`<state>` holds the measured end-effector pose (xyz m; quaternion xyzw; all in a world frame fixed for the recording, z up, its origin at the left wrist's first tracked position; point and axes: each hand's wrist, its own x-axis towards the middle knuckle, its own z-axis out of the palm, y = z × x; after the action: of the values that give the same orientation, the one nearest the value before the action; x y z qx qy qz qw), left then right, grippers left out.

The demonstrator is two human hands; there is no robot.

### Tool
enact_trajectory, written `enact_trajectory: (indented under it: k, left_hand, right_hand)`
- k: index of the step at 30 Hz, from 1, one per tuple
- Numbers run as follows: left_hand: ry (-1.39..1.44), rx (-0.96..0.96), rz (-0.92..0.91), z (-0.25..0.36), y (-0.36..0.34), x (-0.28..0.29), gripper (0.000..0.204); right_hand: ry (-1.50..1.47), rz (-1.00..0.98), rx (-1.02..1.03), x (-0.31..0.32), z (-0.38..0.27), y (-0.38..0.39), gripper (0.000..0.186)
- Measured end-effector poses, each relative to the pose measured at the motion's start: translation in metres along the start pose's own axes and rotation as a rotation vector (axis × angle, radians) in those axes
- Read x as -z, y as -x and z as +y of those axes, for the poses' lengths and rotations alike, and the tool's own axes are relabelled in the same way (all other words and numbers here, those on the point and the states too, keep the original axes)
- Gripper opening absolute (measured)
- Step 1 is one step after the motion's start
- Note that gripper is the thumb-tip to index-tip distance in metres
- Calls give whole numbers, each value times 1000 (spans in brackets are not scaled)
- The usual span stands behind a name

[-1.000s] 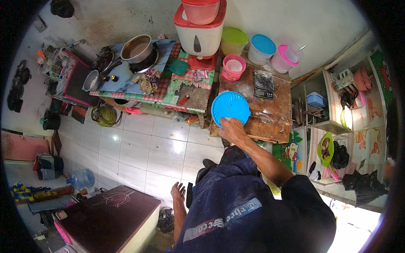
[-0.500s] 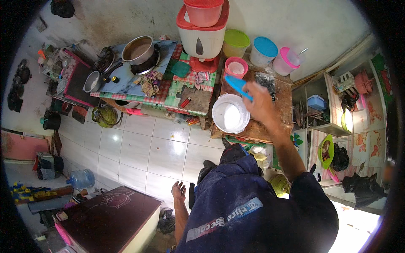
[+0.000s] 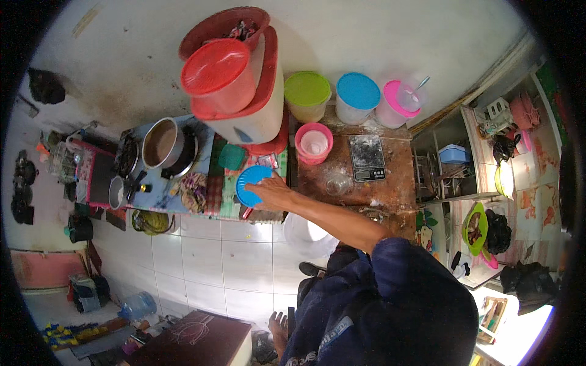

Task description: The person shapes dough into ring forms on a floured table, placing them in rows. The person then weighs flour and butter, cuts a block of butter, and measures ingredients into bowls using a digital scale.

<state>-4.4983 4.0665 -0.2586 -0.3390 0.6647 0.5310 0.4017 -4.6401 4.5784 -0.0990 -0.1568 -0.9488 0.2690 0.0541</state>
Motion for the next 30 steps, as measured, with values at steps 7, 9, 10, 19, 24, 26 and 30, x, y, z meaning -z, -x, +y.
enact_trajectory:
  k: [7,9,10,19,24,26,30]
  left_hand:
    - [-21,90,24,14,26,-40,47]
    - [31,43,49,23,34,-53,47]
    - [93,78,121,28,39,-60,47]
    - [40,23,226,45,64,-93,49]
    - [15,24,201,21,73,-85,51]
    - [-35,16,209,14,76,-80,53]
    - [44,-29,223,8,81,-73,55]
  right_hand:
    - [-148,398,-414,136,166,7,31]
    - [63,408,-355,151,215,-15,30]
    - [169,403,-244,154,234,-25,29]
    - [248,-88,83,175,278,-82,16]
    - [247,-65,201,178,279,-77,20]
    - [279,-96,187,175,280,-77,22]
    - [363,-68,222,172,278,-85,32]
